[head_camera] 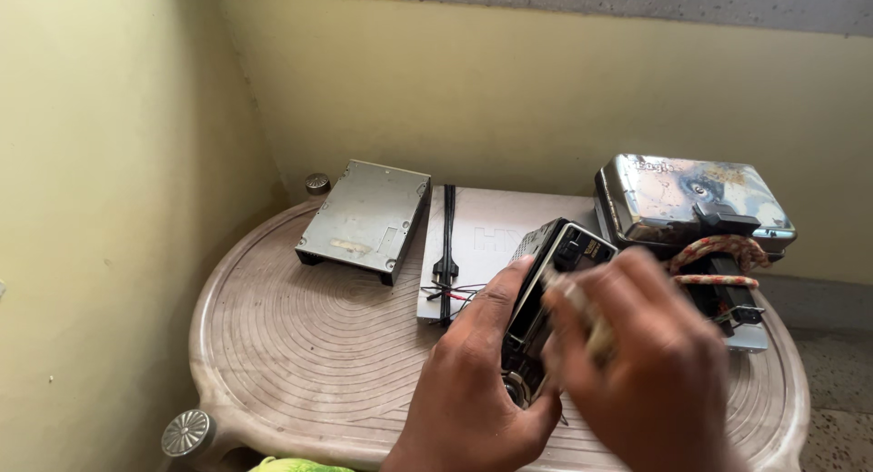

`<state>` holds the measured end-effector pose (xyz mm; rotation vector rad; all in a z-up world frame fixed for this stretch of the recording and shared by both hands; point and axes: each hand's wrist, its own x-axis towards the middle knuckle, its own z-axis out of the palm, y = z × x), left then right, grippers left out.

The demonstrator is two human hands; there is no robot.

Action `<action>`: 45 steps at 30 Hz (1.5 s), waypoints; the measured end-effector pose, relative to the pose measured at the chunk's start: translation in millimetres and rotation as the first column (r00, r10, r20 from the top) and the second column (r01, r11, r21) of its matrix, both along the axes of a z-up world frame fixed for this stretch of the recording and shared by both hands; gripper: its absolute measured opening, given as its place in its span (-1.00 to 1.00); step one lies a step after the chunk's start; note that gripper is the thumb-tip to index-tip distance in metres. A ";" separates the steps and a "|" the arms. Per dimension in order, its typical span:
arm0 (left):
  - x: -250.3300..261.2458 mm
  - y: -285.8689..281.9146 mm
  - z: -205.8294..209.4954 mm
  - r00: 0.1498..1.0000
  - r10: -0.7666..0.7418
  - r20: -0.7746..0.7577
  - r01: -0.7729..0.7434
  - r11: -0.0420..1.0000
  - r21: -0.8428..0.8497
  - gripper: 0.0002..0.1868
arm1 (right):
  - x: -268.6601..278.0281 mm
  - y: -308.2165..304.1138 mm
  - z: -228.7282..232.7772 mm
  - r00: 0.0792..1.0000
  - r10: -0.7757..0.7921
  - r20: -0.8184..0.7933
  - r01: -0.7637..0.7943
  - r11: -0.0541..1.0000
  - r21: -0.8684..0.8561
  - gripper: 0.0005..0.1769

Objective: The person wipes the exterior surfaces of a disassembled car stereo unit using a cloth. They clean the front face, sides, and back panel of the device, turning it over to reach different areas. The person also wipes the metal mounting bracket attached to the stereo.

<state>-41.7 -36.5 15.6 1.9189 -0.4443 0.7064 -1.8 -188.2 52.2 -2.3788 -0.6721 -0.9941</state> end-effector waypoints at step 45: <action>9.5 -19.2 -11.4 0.957 0.150 -0.248 -0.106 0.977 0.183 0.05 | 42.1 -32.9 16.4 0.723 0.532 -0.440 -0.106 0.715 0.691 -0.73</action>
